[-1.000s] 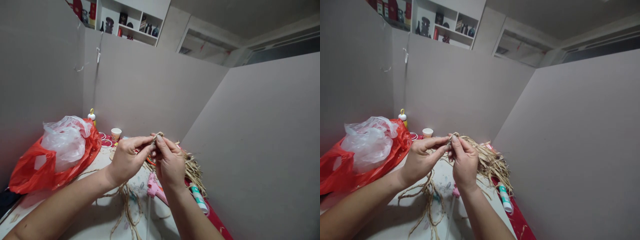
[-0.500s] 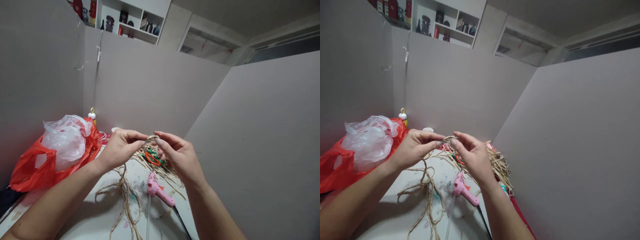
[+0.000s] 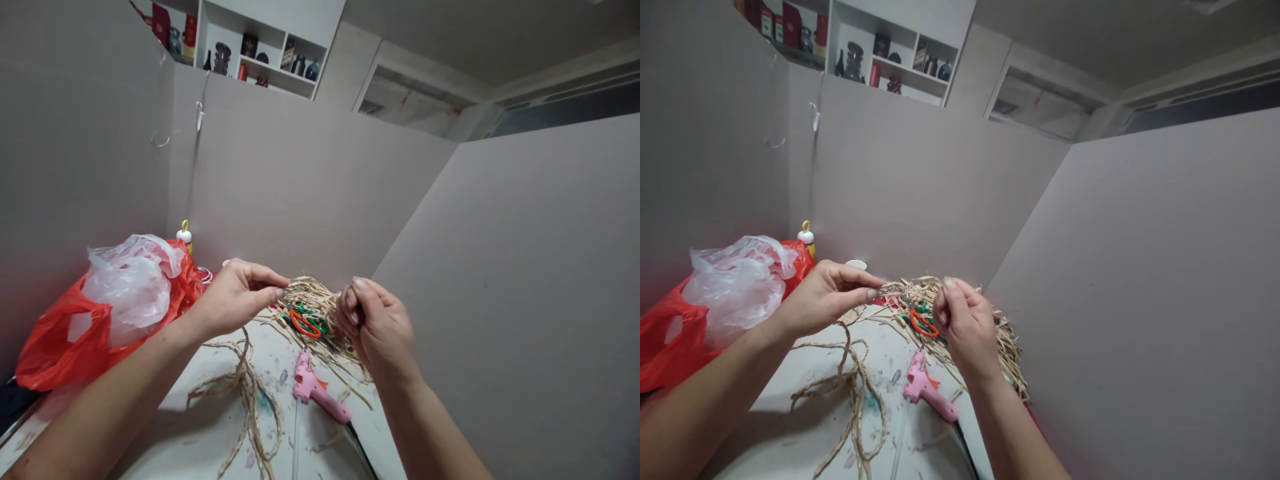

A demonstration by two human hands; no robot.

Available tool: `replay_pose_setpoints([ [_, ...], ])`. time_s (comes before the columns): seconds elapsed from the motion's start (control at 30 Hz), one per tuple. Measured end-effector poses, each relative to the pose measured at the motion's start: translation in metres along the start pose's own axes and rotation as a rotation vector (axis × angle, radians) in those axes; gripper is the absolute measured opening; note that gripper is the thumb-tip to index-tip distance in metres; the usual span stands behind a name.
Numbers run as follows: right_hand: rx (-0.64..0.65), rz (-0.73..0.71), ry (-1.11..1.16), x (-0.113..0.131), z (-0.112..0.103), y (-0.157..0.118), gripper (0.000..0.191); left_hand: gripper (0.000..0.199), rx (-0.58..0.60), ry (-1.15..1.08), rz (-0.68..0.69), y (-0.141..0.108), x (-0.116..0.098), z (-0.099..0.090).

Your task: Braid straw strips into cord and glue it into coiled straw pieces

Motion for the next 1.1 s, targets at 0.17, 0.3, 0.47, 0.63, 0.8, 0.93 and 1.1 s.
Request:
replay_pose_setpoints([
  [0.17, 0.200, -0.125, -0.579, 0.014, 0.012, -0.007, 0.021, 0.022, 0.148, 0.129, 0.072, -0.003, -0.003, 0.002],
  [0.3, 0.504, -0.099, -0.924, 0.026, 0.029, -0.011, 0.016, 0.024, 0.205, 0.336, 0.260, -0.009, -0.006, 0.004],
  [0.47, 0.609, 0.004, -1.085, 0.022, 0.038, -0.007, 0.014, 0.021, 0.178, 0.472, 0.397, -0.014, -0.009, 0.010],
  [0.63, 0.623, 0.072, -1.017, 0.013, 0.035, -0.004, 0.025, 0.008, 0.110, 0.457, 0.328, -0.013, -0.008, 0.006],
  [0.8, 0.553, 0.090, -0.833, 0.015, 0.032, -0.007, 0.029, 0.006, 0.196, 0.200, 0.220, -0.009, -0.004, -0.002],
  [0.93, 0.480, 0.099, -0.694, 0.016, 0.032, -0.009, 0.032, 0.010, 0.204, -0.053, 0.120, -0.005, -0.002, -0.005],
  [1.1, 0.402, 0.138, -0.484, 0.015, 0.031, -0.009, 0.029, 0.011, 0.116, -0.121, 0.105, -0.004, -0.001, -0.002],
])
Point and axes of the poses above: each hand's wrist, its own y-axis towards the middle knuckle, its own z-axis out of the palm, x = y × z, the point moved 1 cm from there along y, towards the middle knuckle, and after that the axes turned 15 degrees about y, right-handed, at the moved point
